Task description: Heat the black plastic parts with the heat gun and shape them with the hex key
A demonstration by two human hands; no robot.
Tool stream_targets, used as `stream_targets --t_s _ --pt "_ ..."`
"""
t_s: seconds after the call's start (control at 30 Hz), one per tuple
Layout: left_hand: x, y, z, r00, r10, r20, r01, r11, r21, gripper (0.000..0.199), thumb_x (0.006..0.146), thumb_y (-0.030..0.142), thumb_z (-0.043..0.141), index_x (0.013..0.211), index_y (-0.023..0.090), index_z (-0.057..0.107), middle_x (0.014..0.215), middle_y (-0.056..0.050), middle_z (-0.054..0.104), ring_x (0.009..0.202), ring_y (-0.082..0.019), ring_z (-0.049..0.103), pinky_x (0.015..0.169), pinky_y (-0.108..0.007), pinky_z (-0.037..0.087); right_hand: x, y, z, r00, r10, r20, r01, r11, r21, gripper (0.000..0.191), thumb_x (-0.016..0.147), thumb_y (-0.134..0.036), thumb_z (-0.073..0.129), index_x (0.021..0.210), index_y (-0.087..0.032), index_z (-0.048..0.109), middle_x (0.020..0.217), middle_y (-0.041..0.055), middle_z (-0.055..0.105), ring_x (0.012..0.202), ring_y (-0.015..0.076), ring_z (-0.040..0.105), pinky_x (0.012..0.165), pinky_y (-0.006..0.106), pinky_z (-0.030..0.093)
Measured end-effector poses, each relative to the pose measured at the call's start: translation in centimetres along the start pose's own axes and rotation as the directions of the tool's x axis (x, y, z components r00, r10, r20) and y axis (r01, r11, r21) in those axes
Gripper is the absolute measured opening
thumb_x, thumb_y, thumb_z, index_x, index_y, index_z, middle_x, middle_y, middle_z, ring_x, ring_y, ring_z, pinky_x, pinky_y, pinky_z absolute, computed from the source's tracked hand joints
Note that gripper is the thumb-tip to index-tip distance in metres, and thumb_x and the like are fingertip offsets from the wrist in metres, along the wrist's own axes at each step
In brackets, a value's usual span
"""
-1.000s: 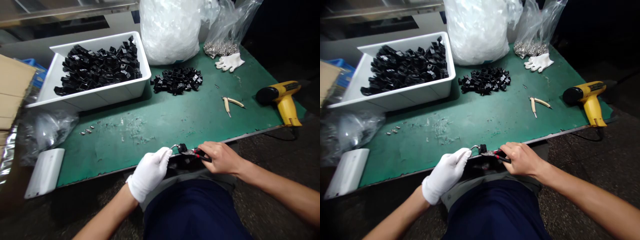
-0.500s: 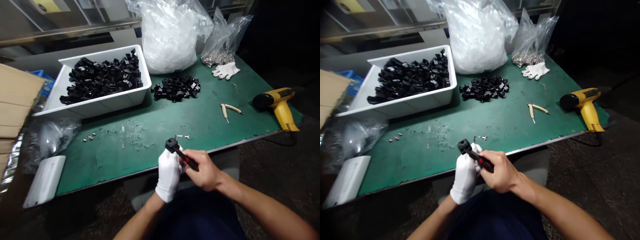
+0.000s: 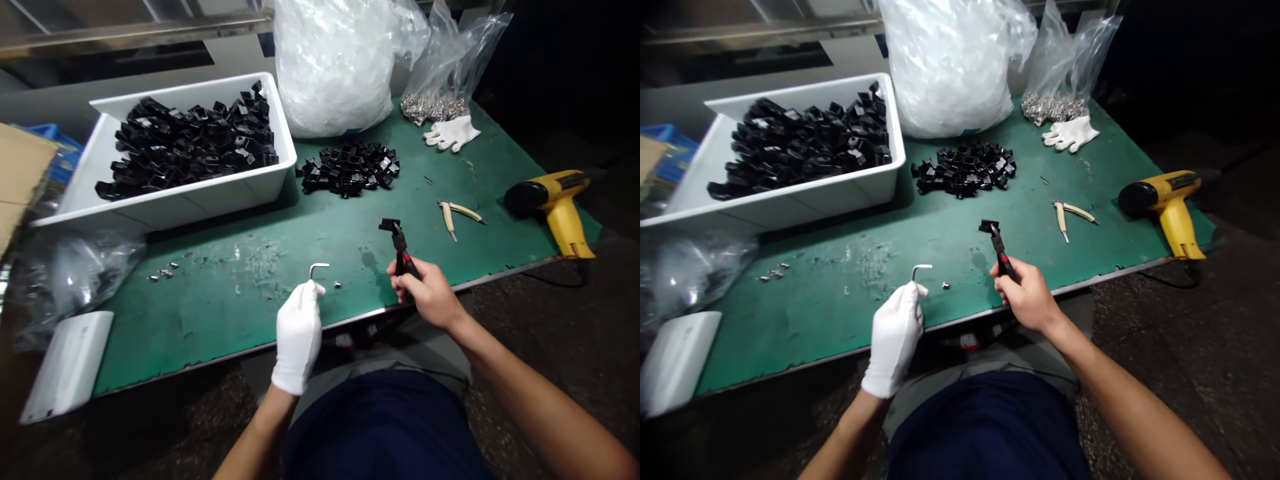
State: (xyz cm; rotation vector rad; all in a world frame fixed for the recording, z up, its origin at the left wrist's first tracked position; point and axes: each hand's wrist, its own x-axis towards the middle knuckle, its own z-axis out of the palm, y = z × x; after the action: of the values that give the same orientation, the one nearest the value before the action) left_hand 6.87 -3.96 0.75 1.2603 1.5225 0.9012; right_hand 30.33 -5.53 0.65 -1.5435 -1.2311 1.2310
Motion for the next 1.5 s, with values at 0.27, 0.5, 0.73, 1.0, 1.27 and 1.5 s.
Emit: stream_targets --t_s 0.27,0.5,0.73,1.0,1.27,1.5 --pt "-1.9 -1.9 -1.2 0.963 0.260 0.078 -0.244 0.703 0.668 0.024 0.101 0.037 0.048 0.105 0.022 0.066 0.089 -0.003 0.075 0.071 -0.017 0.068 0.068 -0.026 0.042 -1.0 1.3 0.1 0.993 0.101 0.064 -0.096 0.992 -0.079 0.013 0.083 -0.020 0.055 0.092 -0.020 0.065 0.069 -0.0030 0.057 0.056 0.0140 0.052 0.053 0.027 0.044" --pt "-2.7 -2.8 -0.1 0.928 0.331 0.169 -0.332 0.535 0.777 0.031 0.100 0.048 0.049 0.088 0.023 0.064 0.071 0.001 0.070 0.059 -0.014 0.063 0.057 -0.026 0.033 -0.7 0.9 -0.3 0.987 0.128 0.098 -0.118 0.988 -0.100 0.014 0.084 -0.019 0.052 0.094 -0.020 0.062 0.069 -0.0033 0.058 0.052 0.0136 0.053 0.053 0.028 0.046" --pt "-3.2 -2.9 -1.3 0.934 0.253 0.252 -0.337 0.390 0.857 0.036 0.104 0.042 0.039 0.080 0.024 0.060 0.063 0.000 0.067 0.049 -0.016 0.055 0.052 -0.031 0.020 -1.2 0.8 -0.1 0.987 0.082 0.140 -0.062 0.988 -0.144 0.011 0.086 -0.020 0.056 0.094 -0.019 0.064 0.067 -0.0032 0.057 0.057 0.0154 0.055 0.055 0.028 0.046" --pt "-2.3 -2.5 -0.5 0.957 0.239 0.164 -0.247 0.373 0.894 0.036 0.104 0.044 0.038 0.081 0.025 0.059 0.061 -0.002 0.067 0.049 -0.020 0.058 0.052 -0.031 0.015 -2.9 -0.5 0.2 0.978 -0.139 0.158 0.178 0.945 -0.275 0.010 0.089 -0.017 0.058 0.096 -0.021 0.065 0.079 -0.0004 0.061 0.070 0.0170 0.056 0.067 0.030 0.045" --pt "-2.2 -3.1 -0.5 0.928 0.340 0.151 -0.272 0.344 0.899 0.035 0.104 0.040 0.043 0.079 0.023 0.061 0.060 -0.002 0.065 0.049 -0.019 0.058 0.052 -0.032 0.015 -3.1 -1.2 0.5 0.921 -0.357 0.155 0.389 0.844 -0.369 0.026 0.080 -0.008 0.060 0.102 -0.021 0.058 0.083 0.0017 0.057 0.072 0.0188 0.051 0.069 0.032 0.043" --pt "-2.2 -3.6 -0.4 0.912 0.385 0.139 -0.274 0.322 0.906 0.035 0.104 0.041 0.043 0.079 0.024 0.062 0.059 0.000 0.064 0.050 -0.019 0.060 0.051 -0.033 0.018 -3.0 -1.3 0.6 0.888 -0.425 0.177 0.458 0.779 -0.428 0.029 0.078 -0.006 0.059 0.103 -0.021 0.057 0.085 0.0019 0.057 0.073 0.0189 0.051 0.068 0.032 0.043"
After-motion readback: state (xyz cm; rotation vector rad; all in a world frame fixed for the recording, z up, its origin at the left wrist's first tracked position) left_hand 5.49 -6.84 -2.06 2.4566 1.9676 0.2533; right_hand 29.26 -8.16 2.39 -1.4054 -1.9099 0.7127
